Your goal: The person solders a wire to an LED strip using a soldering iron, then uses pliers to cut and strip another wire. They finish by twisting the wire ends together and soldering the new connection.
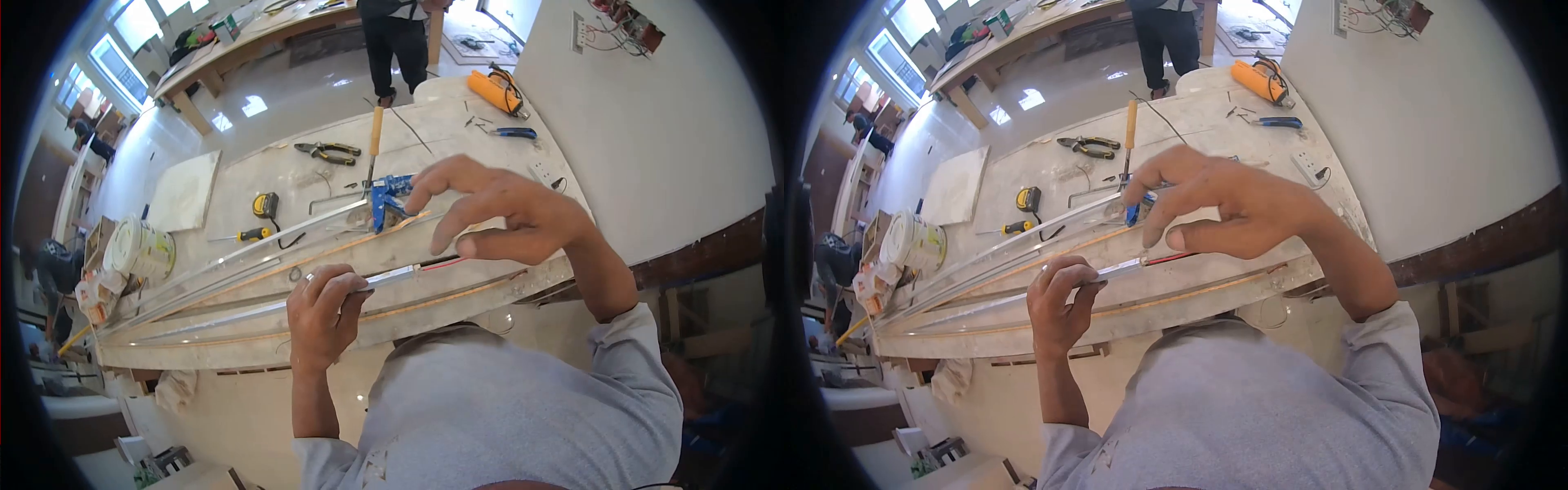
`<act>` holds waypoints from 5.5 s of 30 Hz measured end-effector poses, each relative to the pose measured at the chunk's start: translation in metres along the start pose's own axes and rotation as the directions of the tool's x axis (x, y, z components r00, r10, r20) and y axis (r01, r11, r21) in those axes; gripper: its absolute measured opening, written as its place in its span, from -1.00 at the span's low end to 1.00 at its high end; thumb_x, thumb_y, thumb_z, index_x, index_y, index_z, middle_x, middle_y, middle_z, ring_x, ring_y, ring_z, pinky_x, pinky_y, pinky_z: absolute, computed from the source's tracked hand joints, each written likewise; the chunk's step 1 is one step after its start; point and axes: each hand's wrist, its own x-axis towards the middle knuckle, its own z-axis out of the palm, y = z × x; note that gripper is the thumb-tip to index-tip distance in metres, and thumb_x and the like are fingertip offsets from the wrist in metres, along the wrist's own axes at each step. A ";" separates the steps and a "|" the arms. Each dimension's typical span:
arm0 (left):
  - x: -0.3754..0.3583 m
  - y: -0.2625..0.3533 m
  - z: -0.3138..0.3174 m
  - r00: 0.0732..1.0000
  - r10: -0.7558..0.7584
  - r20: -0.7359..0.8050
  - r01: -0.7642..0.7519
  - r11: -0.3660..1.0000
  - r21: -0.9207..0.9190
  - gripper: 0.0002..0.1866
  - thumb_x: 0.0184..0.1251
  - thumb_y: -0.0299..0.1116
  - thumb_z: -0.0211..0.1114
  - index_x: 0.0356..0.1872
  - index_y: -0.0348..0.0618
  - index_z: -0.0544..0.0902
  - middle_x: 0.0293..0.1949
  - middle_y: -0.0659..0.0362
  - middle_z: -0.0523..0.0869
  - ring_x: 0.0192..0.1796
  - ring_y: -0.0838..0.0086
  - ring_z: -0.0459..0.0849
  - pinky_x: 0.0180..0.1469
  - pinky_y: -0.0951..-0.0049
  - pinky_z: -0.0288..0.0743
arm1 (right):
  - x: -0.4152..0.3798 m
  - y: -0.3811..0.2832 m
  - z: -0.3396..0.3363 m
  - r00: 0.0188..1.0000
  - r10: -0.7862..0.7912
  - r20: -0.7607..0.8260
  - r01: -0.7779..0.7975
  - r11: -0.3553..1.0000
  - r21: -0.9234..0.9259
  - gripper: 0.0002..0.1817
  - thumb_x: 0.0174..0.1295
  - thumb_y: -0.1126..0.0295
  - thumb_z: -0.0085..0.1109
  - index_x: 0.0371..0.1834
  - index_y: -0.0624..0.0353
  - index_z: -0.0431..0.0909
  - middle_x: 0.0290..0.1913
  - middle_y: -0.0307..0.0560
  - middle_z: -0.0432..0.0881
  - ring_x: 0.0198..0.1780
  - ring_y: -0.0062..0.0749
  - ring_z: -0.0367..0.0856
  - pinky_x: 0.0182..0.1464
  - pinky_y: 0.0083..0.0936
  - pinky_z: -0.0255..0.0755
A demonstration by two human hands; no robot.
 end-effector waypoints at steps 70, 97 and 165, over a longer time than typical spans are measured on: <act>-0.050 -0.060 0.051 0.931 -0.238 0.276 0.197 0.966 0.171 -0.88 0.18 -0.54 0.36 -0.26 -0.17 0.65 -0.26 0.11 0.68 -0.25 0.10 0.68 -0.25 0.17 0.52 | -0.154 0.135 0.131 0.735 0.452 -0.506 -0.626 0.738 -0.251 -0.78 0.07 0.48 0.37 -0.17 0.17 0.70 -0.23 0.00 0.58 -0.14 -0.12 0.59 -0.08 -0.26 0.48; -0.075 -0.005 0.031 0.958 -0.184 0.221 0.178 0.983 0.047 -0.79 0.10 -0.53 0.41 -0.22 -0.14 0.64 -0.21 0.14 0.66 -0.20 0.16 0.64 -0.17 0.20 0.50 | -0.054 0.075 0.108 0.751 0.619 0.229 -0.660 0.706 0.256 -0.73 0.31 0.25 0.26 -0.30 0.29 0.64 0.05 0.01 0.65 0.02 -0.33 0.58 0.05 -0.39 0.42; -0.092 -0.043 0.091 0.938 -0.186 0.294 0.116 0.964 0.240 -0.80 0.19 -0.49 0.35 -0.18 -0.12 0.58 -0.14 0.14 0.65 -0.13 0.22 0.64 0.00 0.22 0.44 | -0.094 0.164 0.071 0.512 0.858 0.037 -0.792 0.456 0.406 -0.42 0.43 -0.11 0.06 0.06 0.24 0.68 0.04 -0.05 0.71 0.15 -0.34 0.62 0.21 -0.30 0.46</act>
